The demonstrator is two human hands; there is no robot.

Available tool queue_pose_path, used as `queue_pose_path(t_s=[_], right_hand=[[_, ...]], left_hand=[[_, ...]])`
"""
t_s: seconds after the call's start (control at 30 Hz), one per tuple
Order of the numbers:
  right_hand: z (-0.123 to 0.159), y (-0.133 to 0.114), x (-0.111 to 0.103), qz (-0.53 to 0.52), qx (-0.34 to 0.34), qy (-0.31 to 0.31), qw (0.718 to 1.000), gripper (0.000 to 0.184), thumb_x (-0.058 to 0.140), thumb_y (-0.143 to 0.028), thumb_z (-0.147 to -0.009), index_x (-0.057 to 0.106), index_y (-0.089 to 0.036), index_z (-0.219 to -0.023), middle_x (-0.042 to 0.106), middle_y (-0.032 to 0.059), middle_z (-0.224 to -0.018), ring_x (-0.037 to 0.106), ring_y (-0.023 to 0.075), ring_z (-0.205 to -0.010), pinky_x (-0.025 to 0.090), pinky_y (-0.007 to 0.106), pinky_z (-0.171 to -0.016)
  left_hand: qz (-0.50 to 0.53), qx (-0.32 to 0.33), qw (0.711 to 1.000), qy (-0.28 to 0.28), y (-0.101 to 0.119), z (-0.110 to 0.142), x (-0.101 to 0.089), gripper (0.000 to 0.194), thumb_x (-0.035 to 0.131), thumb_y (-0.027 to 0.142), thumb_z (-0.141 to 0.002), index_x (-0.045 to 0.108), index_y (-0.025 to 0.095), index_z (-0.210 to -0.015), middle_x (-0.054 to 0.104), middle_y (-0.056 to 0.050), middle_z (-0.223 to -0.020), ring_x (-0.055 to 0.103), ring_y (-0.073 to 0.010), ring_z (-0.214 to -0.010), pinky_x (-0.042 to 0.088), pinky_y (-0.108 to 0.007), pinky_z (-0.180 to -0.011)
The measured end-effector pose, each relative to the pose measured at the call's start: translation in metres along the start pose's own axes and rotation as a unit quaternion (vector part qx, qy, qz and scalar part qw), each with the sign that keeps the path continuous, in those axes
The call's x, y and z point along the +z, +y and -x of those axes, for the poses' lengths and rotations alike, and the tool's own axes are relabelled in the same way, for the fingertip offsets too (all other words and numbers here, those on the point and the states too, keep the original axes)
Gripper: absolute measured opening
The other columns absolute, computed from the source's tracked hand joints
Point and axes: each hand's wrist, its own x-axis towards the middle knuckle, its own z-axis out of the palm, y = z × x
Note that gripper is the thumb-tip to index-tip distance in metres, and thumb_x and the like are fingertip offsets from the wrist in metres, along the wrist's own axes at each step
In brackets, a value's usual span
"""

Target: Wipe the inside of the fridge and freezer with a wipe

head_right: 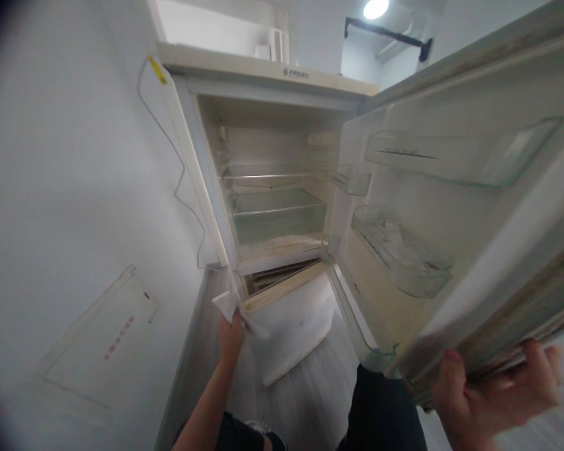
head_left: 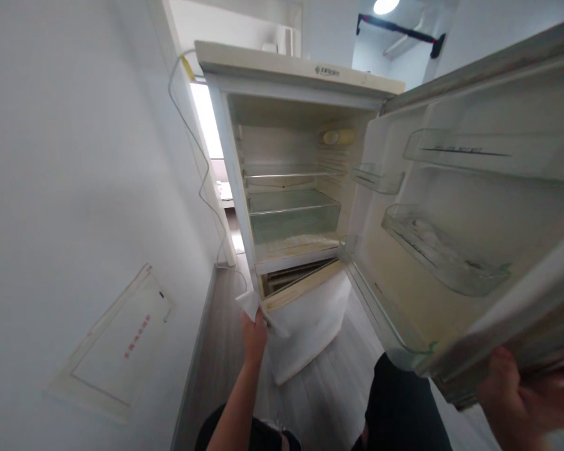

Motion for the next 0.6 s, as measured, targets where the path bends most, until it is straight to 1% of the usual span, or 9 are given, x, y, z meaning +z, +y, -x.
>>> queue_pose_path(t_s=[0.1, 0.2, 0.33, 0.37, 0.4, 0.47, 0.5, 0.53, 0.6], right_hand=[[-0.005, 0.010, 0.016, -0.017, 0.007, -0.004, 1.000, 0.083, 0.068, -0.044, -0.088, 0.039, -0.006, -0.155, 0.041, 0.0250, -0.150, 0.037, 0.0460, -0.142, 0.027, 0.067, -0.119], [-0.012, 0.010, 0.013, 0.008, 0.033, -0.027, 0.999, 0.074, 0.060, -0.038, -0.096, 0.035, -0.003, -0.156, 0.037, 0.0243, -0.153, 0.030, 0.0456, -0.147, 0.022, 0.062, -0.121], [0.014, -0.017, -0.010, 0.001, -0.082, -0.020, 0.996, 0.072, 0.068, -0.028, -0.087, 0.043, -0.016, -0.153, 0.036, 0.0173, -0.160, 0.029, 0.0463, -0.149, 0.015, 0.075, -0.118], [0.031, -0.029, -0.016, -0.025, -0.102, -0.045, 0.993, 0.074, 0.068, -0.020, -0.082, 0.044, -0.022, -0.152, 0.037, 0.0136, -0.160, 0.033, 0.0439, -0.148, 0.019, 0.077, -0.116], [0.052, -0.041, -0.021, -0.072, -0.104, -0.115, 0.985, 0.074, 0.063, -0.012, -0.080, 0.044, -0.026, -0.150, 0.035, 0.0104, -0.162, 0.036, 0.0398, -0.148, 0.029, 0.074, -0.115], [0.097, -0.064, -0.029, -0.140, -0.133, -0.299, 0.934, 0.069, 0.059, -0.013, -0.078, 0.046, -0.024, -0.144, 0.032, 0.0117, -0.164, 0.037, 0.0370, -0.148, 0.040, 0.066, -0.113], [0.119, -0.071, -0.031, -0.155, -0.185, -0.353, 0.904, 0.063, 0.059, -0.015, -0.078, 0.050, -0.023, -0.140, 0.035, 0.0124, -0.162, 0.040, 0.0361, -0.147, 0.043, 0.062, -0.112], [0.138, -0.076, -0.032, -0.155, -0.211, -0.396, 0.880, 0.058, 0.059, -0.015, -0.078, 0.054, -0.021, -0.136, 0.039, 0.0132, -0.159, 0.040, 0.0350, -0.147, 0.046, 0.058, -0.111], [0.169, -0.072, -0.033, -0.133, -0.193, -0.433, 0.870, 0.050, 0.057, -0.012, -0.079, 0.060, -0.019, -0.128, 0.049, 0.0141, -0.152, 0.041, 0.0332, -0.146, 0.047, 0.054, -0.110]], left_hand=[[0.029, -0.011, 0.999, -0.008, -0.007, 0.075, -0.007, 0.051, 0.043, 0.061, -0.094, 0.052, 0.019, -0.123, 0.065, -0.015, -0.121, 0.064, -0.0288, -0.117, 0.051, -0.042, -0.100], [0.110, -0.040, 0.991, -0.059, -0.011, 0.142, -0.003, 0.055, 0.047, 0.062, -0.094, 0.050, 0.021, -0.131, 0.057, -0.015, -0.138, 0.054, -0.0303, -0.133, 0.041, -0.042, -0.114], [0.142, -0.043, 0.974, -0.172, -0.019, 0.208, 0.002, 0.063, 0.048, 0.062, -0.094, 0.041, 0.024, -0.144, 0.044, -0.015, -0.153, 0.042, -0.0290, -0.145, 0.033, -0.045, -0.122], [0.142, -0.031, 0.967, -0.208, -0.022, 0.220, 0.002, 0.064, 0.050, 0.061, -0.093, 0.040, 0.025, -0.145, 0.044, -0.014, -0.154, 0.041, -0.0288, -0.145, 0.032, -0.045, -0.123], [0.140, -0.015, 0.960, -0.241, -0.025, 0.229, 0.001, 0.064, 0.051, 0.061, -0.092, 0.042, 0.026, -0.144, 0.045, -0.014, -0.154, 0.041, -0.0291, -0.145, 0.032, -0.046, -0.123], [0.135, 0.009, 0.945, -0.297, -0.028, 0.243, -0.001, 0.062, 0.053, 0.063, -0.090, 0.049, 0.029, -0.141, 0.051, -0.013, -0.149, 0.046, -0.0306, -0.142, 0.034, -0.047, -0.123], [0.134, 0.012, 0.940, -0.314, -0.027, 0.247, -0.003, 0.060, 0.052, 0.064, -0.089, 0.052, 0.030, -0.138, 0.055, -0.013, -0.146, 0.049, -0.0313, -0.139, 0.036, -0.048, -0.121], [0.133, 0.011, 0.936, -0.324, -0.023, 0.249, -0.004, 0.058, 0.050, 0.065, -0.090, 0.055, 0.031, -0.137, 0.057, -0.013, -0.142, 0.052, -0.0317, -0.136, 0.039, -0.049, -0.120], [0.137, 0.025, 0.936, -0.324, -0.005, 0.250, -0.007, 0.053, 0.048, 0.062, -0.092, 0.057, 0.032, -0.135, 0.059, -0.012, -0.140, 0.054, -0.0312, -0.134, 0.042, -0.050, -0.117]])
